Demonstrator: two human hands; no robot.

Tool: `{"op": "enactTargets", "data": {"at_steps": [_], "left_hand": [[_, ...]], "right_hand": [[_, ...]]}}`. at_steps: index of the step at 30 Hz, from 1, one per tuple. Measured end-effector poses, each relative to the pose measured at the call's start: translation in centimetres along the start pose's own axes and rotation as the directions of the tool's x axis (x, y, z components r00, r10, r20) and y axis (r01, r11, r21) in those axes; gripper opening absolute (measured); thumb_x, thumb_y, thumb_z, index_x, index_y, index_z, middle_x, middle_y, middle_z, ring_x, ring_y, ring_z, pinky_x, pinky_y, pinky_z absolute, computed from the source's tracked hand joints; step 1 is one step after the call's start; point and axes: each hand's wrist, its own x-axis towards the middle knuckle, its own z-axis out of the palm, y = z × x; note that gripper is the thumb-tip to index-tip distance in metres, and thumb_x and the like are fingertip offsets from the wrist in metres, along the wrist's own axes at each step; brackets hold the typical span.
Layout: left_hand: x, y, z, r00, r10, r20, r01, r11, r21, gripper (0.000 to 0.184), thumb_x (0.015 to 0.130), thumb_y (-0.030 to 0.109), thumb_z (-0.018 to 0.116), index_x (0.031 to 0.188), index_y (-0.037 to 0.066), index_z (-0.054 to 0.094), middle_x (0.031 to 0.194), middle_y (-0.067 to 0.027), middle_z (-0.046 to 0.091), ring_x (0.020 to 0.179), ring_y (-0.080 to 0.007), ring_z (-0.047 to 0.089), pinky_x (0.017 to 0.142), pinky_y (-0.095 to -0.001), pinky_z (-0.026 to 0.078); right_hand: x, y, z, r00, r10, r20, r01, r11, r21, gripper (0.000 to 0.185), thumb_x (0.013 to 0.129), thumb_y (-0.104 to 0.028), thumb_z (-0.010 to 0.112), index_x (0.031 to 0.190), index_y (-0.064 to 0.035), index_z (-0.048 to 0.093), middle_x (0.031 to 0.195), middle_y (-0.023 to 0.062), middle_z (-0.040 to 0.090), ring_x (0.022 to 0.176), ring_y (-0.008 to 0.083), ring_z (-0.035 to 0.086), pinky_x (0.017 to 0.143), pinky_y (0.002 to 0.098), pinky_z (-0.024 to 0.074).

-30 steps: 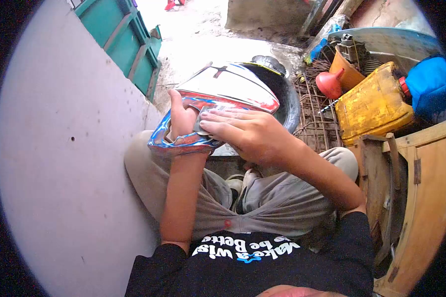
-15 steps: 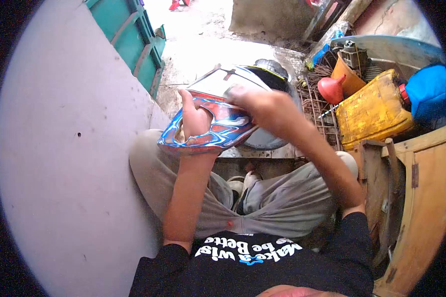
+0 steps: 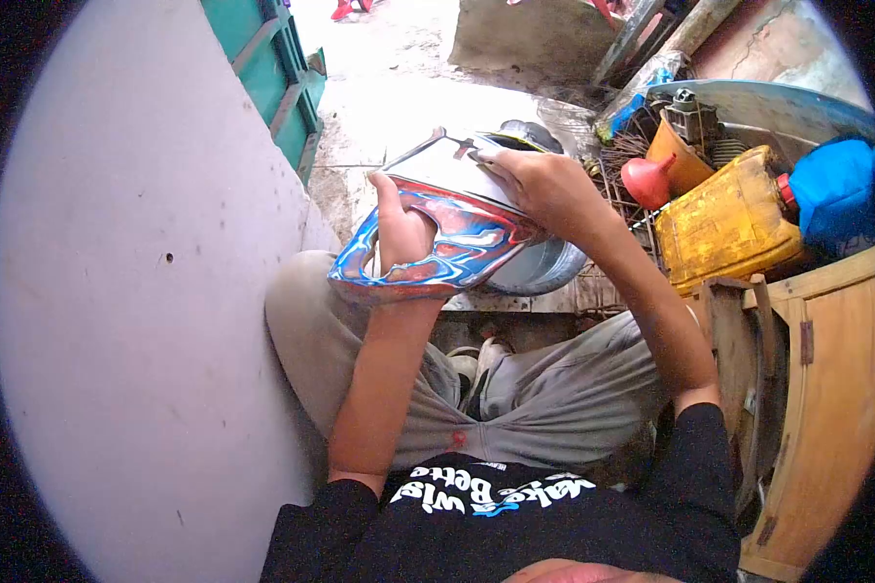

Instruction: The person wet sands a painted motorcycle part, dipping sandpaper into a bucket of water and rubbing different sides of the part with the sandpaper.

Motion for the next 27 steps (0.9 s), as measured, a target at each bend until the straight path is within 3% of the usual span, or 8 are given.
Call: {"op": "enactTargets", "data": {"at_steps": [2, 4, 6, 9, 14, 17, 22, 27], "left_hand": [[3.2, -0.4, -4.5, 0.841, -0.031, 0.54, 0.251, 0.907, -0.339, 0.091, 0.102, 0.075, 0.023, 0.152, 0.001, 0.041, 0.148, -0.0229, 0.053, 0.133, -0.0409, 0.055, 0.115, -0.0561, 0.041], [1.0, 0.3, -1.0, 1.0, 0.009, 0.017, -0.008, 1.0, -0.021, 0.092, 0.102, 0.075, 0.022, 0.153, 0.001, 0.04, 0.149, -0.0236, 0.051, 0.134, -0.0421, 0.054, 0.116, -0.057, 0.041], [3.5, -0.3, -5.3, 0.797, -0.034, 0.603, 0.269, 0.914, -0.304, 0.092, 0.102, 0.075, 0.021, 0.152, 0.001, 0.042, 0.148, -0.0234, 0.053, 0.133, -0.0418, 0.055, 0.114, -0.0561, 0.042], [-0.2, 0.3, -0.5, 0.998, 0.057, 0.014, -0.059, 0.991, 0.122, 0.074, 0.107, 0.059, 0.025, 0.144, -0.001, 0.046, 0.135, -0.0218, 0.059, 0.118, -0.0371, 0.061, 0.101, -0.0509, 0.051], [-0.8, 0.6, 1.1, 0.989, 0.125, -0.084, -0.125, 0.992, 0.003, 0.042, 0.115, 0.027, 0.032, 0.13, -0.007, 0.05, 0.113, -0.0222, 0.067, 0.089, -0.0322, 0.072, 0.077, -0.0435, 0.062], [0.7, -0.1, -1.7, 0.986, 0.164, -0.008, -0.158, 0.961, 0.225, 0.073, 0.108, 0.058, 0.027, 0.142, -0.003, 0.048, 0.136, -0.0212, 0.059, 0.119, -0.0341, 0.062, 0.104, -0.0471, 0.05], [-0.2, 0.5, -0.6, 0.997, 0.08, 0.005, -0.08, 0.996, 0.029, 0.047, 0.115, 0.033, 0.031, 0.132, -0.005, 0.052, 0.117, -0.0194, 0.067, 0.099, -0.0297, 0.07, 0.09, -0.0416, 0.06], [0.4, 0.0, -1.7, 0.99, 0.143, -0.007, -0.138, 0.964, 0.227, 0.075, 0.109, 0.061, 0.026, 0.141, -0.002, 0.051, 0.136, -0.0197, 0.061, 0.121, -0.0324, 0.062, 0.106, -0.0453, 0.049]], "right_hand": [[-1.6, -0.9, 2.5, 0.934, -0.243, -0.26, 0.28, 0.953, 0.115, 0.031, 0.094, -0.01, 0.061, 0.125, -0.0088, 0.068, 0.113, 0.0214, 0.072, 0.101, 0.0356, 0.074, 0.084, 0.0446, 0.0586], [-4.1, -4.1, 2.6, 0.841, -0.367, -0.398, 0.473, 0.856, 0.21, 0.029, 0.096, -0.008, 0.058, 0.123, -0.0062, 0.068, 0.12, 0.0237, 0.07, 0.108, 0.0358, 0.072, 0.09, 0.0446, 0.058], [-4.3, -2.6, 1.7, 0.959, -0.188, -0.212, 0.235, 0.945, 0.228, 0.031, 0.096, -0.005, 0.058, 0.126, -0.0066, 0.068, 0.123, 0.0228, 0.07, 0.112, 0.035, 0.071, 0.095, 0.0435, 0.0573], [-5.6, 0.2, 3.3, 0.96, 0.03, -0.279, 0.028, 0.979, 0.202, 0.038, 0.093, -0.001, 0.06, 0.13, -0.0068, 0.066, 0.124, 0.0204, 0.071, 0.116, 0.0343, 0.07, 0.099, 0.0424, 0.0564], [-8.2, -5.1, 3.4, 0.889, -0.177, -0.423, 0.257, 0.956, 0.14, 0.036, 0.093, 0.001, 0.057, 0.128, -0.0026, 0.066, 0.125, 0.0205, 0.071, 0.118, 0.0341, 0.069, 0.104, 0.0439, 0.0536], [-7.7, -0.8, 4.9, 0.889, 0.256, -0.379, -0.143, 0.943, 0.302, 0.036, 0.096, 0.001, 0.053, 0.129, -0.0032, 0.066, 0.128, 0.0226, 0.068, 0.118, 0.0363, 0.067, 0.104, 0.0419, 0.053], [-10.2, -5.3, 5.0, 0.891, -0.075, -0.448, 0.16, 0.975, 0.154, 0.034, 0.096, -0.002, 0.058, 0.128, -0.0019, 0.066, 0.128, 0.0226, 0.068, 0.119, 0.0367, 0.067, 0.102, 0.0436, 0.0541], [-9.1, 0.1, 4.0, 0.89, 0.352, -0.291, -0.291, 0.928, 0.233, 0.036, 0.096, -0.001, 0.058, 0.13, -0.0044, 0.066, 0.126, 0.0219, 0.069, 0.118, 0.0361, 0.068, 0.101, 0.0441, 0.0545]]}}
